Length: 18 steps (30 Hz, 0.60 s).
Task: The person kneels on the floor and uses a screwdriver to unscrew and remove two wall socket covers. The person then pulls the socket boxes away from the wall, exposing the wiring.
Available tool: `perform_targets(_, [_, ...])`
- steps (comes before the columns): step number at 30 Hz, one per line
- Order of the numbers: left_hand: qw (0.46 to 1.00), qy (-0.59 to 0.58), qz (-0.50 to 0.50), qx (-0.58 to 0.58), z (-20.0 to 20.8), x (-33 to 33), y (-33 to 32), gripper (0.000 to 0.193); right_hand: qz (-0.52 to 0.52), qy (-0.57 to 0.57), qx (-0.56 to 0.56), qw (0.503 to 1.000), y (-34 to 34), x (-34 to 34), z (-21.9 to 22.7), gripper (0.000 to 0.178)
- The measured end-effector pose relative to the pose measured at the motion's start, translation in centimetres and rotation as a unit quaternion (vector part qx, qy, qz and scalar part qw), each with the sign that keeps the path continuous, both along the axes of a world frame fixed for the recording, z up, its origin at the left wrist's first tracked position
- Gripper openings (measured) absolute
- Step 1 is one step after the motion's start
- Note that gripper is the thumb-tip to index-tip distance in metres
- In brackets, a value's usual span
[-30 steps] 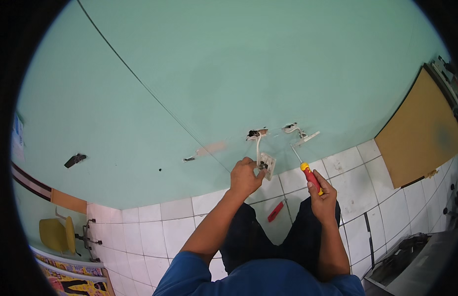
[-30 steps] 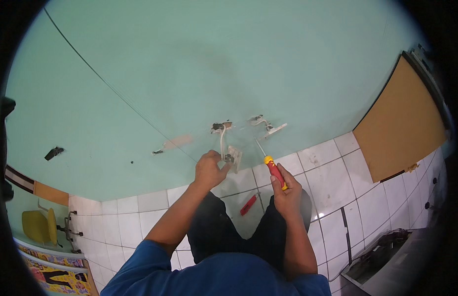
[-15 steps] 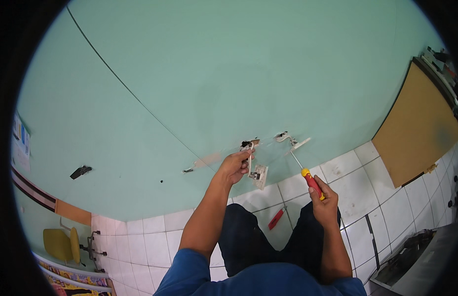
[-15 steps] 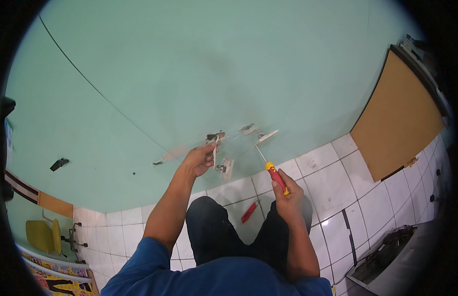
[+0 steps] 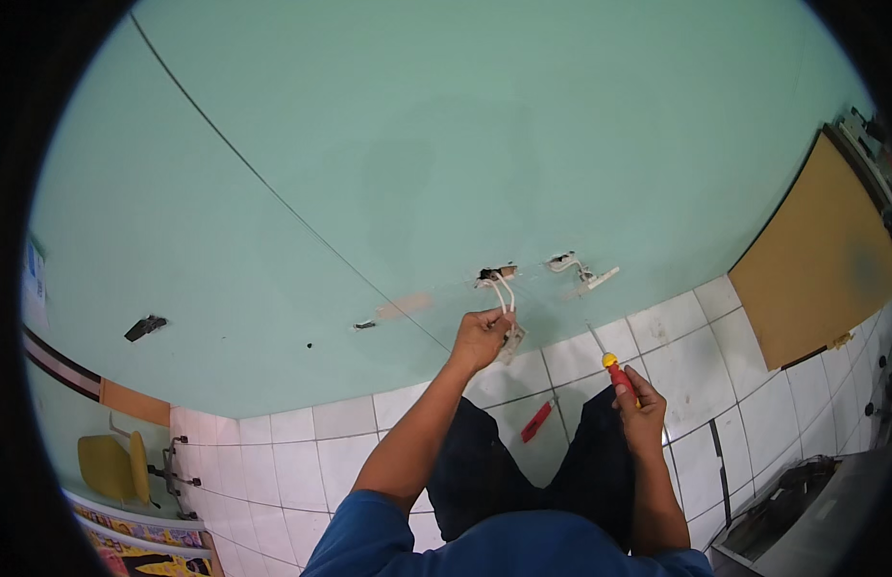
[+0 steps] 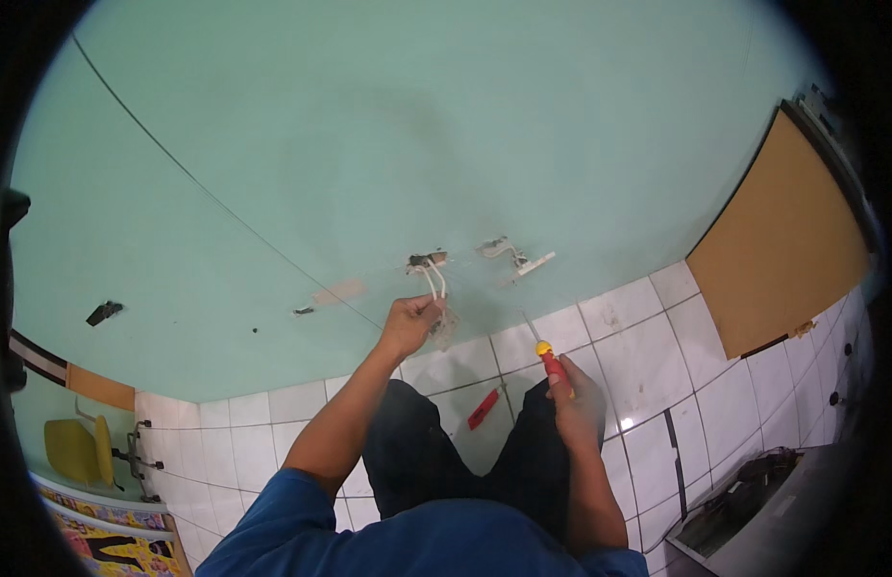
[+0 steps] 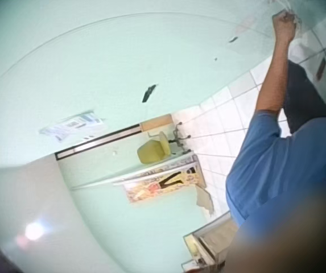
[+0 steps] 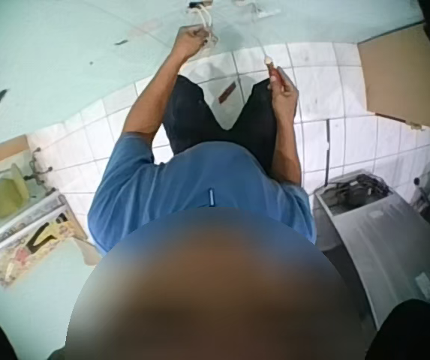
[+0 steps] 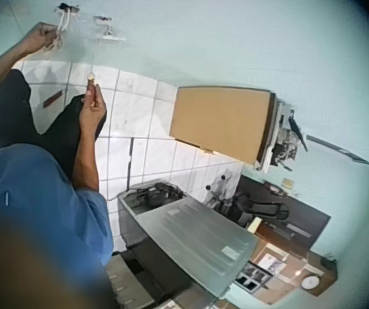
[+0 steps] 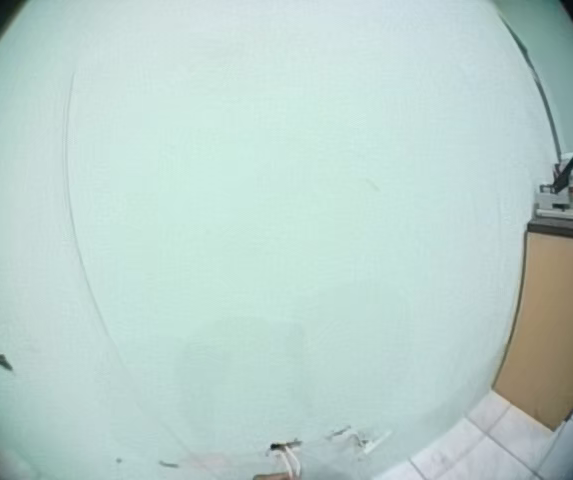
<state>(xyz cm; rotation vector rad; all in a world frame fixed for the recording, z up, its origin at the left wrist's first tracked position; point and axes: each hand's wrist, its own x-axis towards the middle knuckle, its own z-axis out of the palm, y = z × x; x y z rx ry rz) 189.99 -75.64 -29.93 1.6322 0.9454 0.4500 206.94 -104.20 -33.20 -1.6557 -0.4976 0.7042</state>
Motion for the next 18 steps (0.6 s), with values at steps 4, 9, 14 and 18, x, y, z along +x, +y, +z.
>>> perform_targets(4, [0.999, -0.018, 0.031, 0.029, 0.7, 0.0, -0.5, 0.026, -0.090, 0.205, 0.145, 0.964, 1.2, 0.3, 1.3, 0.059])
perform_targets(9, [0.988, 0.041, 0.067, 0.135, 2.3, 0.8, -1.6, 0.031, -0.129, 0.187, 0.155, 0.961, 2.8, 2.1, 2.9, 0.054])
perform_targets(14, [0.884, -0.024, 0.191, 0.427, 4.2, 1.6, -5.7, 0.064, -0.127, 0.245, 0.171, 0.946, 3.9, 3.2, 3.4, 0.048])
perform_targets(18, [0.958, -0.102, 0.116, 0.243, 4.8, 4.7, -10.5, 0.099, -0.115, 0.276, 0.198, 0.933, 5.4, 2.8, 3.6, 0.045])
